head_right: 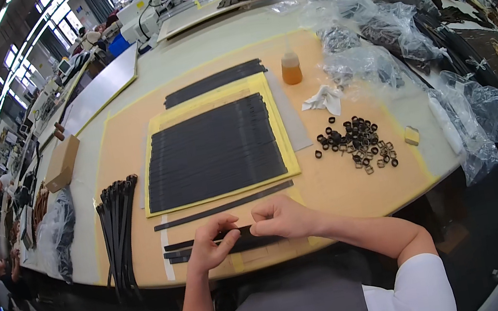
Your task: The person assembles black straps by inserting small black plastic buckles into the ends of the straps. They pick up a strap and a buckle, align them, and press the buckle into the strap's end. The person repeats this process for multiple straps, stacking the finished items on the table.
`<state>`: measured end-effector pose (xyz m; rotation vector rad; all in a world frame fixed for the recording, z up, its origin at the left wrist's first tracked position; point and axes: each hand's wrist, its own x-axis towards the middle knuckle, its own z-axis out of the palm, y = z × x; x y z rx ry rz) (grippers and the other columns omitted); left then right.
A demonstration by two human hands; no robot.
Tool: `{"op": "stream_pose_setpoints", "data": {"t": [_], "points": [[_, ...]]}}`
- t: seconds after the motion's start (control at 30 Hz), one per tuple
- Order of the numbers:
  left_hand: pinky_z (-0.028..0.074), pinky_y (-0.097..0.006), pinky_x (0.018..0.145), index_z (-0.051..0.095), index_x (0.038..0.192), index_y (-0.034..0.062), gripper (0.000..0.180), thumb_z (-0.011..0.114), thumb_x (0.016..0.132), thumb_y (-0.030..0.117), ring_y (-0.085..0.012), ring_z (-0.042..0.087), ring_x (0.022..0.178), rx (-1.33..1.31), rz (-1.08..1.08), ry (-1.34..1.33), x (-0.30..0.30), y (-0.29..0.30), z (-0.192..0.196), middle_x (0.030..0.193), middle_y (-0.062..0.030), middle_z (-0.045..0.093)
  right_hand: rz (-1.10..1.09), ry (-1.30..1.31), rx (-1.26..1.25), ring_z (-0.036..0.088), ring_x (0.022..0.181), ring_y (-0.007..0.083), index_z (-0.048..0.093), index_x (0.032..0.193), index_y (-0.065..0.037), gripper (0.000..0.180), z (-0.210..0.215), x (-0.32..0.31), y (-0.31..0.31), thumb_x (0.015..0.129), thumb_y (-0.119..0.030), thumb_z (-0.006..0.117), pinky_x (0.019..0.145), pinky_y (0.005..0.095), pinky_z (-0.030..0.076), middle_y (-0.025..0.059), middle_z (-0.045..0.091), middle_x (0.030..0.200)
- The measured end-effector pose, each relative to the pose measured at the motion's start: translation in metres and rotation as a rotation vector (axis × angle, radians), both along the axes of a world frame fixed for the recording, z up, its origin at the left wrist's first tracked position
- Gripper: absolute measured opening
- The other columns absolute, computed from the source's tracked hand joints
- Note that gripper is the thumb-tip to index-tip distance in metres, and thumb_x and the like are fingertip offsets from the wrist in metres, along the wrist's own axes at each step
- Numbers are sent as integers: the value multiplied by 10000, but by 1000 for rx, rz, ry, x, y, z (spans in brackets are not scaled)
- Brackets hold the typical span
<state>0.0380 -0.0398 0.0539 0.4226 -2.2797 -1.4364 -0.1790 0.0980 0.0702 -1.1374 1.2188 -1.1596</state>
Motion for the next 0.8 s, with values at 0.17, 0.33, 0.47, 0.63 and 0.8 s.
{"op": "stream_pose_setpoints", "data": {"t": [0.17,0.33,0.47,0.63,0.8], "points": [[549,-374,751,706,1023,-20,98,708,926,-3,-284,691,855,-190,42,-8,2,-13,-22,932,-134,707,-118,328,104,470,615,66,620,726,-34,328,-18,-10,0,937,-222,787,576,282,392,-15,545,629],[528,-376,784,663,1004,-22,98,704,915,-34,-304,643,884,-323,74,-97,3,-8,-40,925,-131,644,-288,689,-32,674,753,227,722,936,-40,250,-23,-46,-6,956,-289,741,728,377,536,98,715,867],[501,-390,863,643,990,-15,83,689,922,-23,-334,609,974,-370,80,-87,2,-5,-46,988,-126,618,-324,900,15,670,929,243,702,1013,-56,182,-32,-65,-15,943,-221,737,821,374,543,78,685,970],[479,-420,920,657,974,7,94,712,901,-13,-326,604,999,-476,103,-153,1,-1,-45,1015,-114,634,-196,1064,-7,637,1036,268,655,993,-30,205,-45,-60,-13,902,-174,768,871,385,533,82,636,955],[511,-424,907,716,1093,38,221,776,882,64,-310,650,1021,-687,88,63,-53,1,-21,1089,-94,698,-108,573,21,687,893,274,659,973,4,238,-42,-48,-14,954,-219,741,795,357,550,130,693,906]]}}
